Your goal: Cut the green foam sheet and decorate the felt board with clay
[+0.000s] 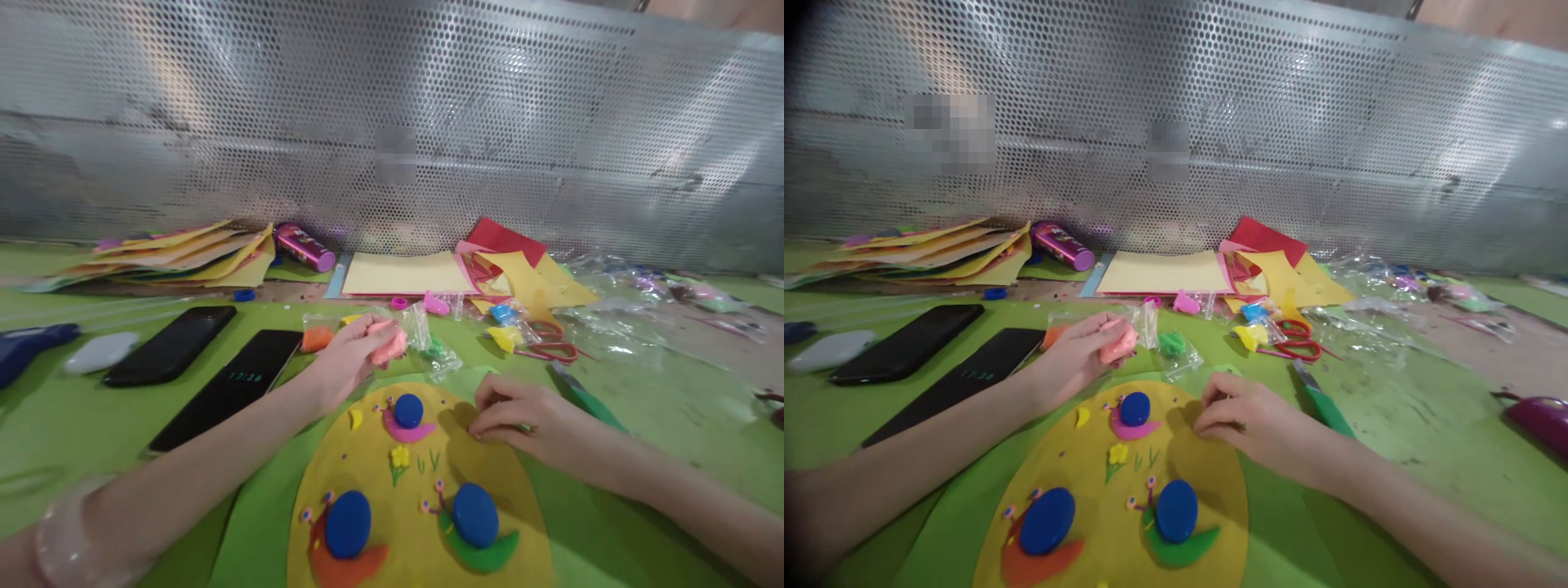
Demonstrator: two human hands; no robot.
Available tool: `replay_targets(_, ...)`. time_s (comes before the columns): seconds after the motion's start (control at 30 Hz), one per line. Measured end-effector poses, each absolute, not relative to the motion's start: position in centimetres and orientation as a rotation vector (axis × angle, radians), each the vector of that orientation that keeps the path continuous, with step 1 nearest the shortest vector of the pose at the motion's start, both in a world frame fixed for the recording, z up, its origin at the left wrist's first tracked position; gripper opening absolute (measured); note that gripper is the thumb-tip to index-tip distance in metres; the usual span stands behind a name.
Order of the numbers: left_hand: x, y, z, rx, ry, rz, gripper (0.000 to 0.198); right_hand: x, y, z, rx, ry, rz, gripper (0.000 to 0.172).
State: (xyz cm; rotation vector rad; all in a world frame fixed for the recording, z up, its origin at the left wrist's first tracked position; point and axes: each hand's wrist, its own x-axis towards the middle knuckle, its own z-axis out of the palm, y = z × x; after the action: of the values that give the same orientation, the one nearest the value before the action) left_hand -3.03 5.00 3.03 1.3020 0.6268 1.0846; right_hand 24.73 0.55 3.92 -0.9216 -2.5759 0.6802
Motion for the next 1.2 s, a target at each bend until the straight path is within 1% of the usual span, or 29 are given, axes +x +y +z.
replay_targets(0.1,-3.0,5.0,2.9,1.307,0.635,1.083,0.024,24.6,0.3,4.5,-0.937,-2.609,0.695,0.023)
replay_targets(0.13,-3.0,4.9,2.9,1.308,0.638,1.083,0.024,24.5,0.2,5.0,-0.943,-2.622,0.705,0.022)
replay_targets(0.27,-3.0,4.9,3.0,1.309,0.645,1.080,0.023,24.2,-0.2,6.6,-0.971,-2.649,0.719,0.032)
replay_targets(0.37,-3.0,4.9,3.2,1.315,0.644,1.075,0.023,24.3,-0.4,7.1,-0.983,-2.668,0.703,0.034)
replay_targets(0.5,-3.0,4.9,3.2,1.319,0.652,1.067,0.024,24.6,-0.5,7.1,-0.993,-2.723,0.689,0.034)
replay_targets(0.63,-3.0,4.7,3.3,1.328,0.655,1.051,0.025,24.7,-0.7,7.1,-1.025,-2.772,0.694,0.029)
replay_targets(0.8,-3.0,4.7,3.5,1.345,0.661,1.028,0.025,25.0,-1.0,7.3,-1.061,-2.802,0.662,0.034)
replay_targets(0.97,-3.0,4.6,3.6,1.345,0.666,1.032,0.026,24.9,-1.4,7.6,-1.048,-2.870,0.631,0.028)
replay_targets(1.13,-3.1,4.6,3.4,1.342,0.667,1.032,0.024,24.8,-1.7,8.0,-1.028,-2.913,0.551,0.032)
replay_targets(1.2,-3.1,4.6,3.2,1.337,0.665,1.036,0.024,24.8,-1.9,8.1,-0.999,-2.950,0.512,0.030)
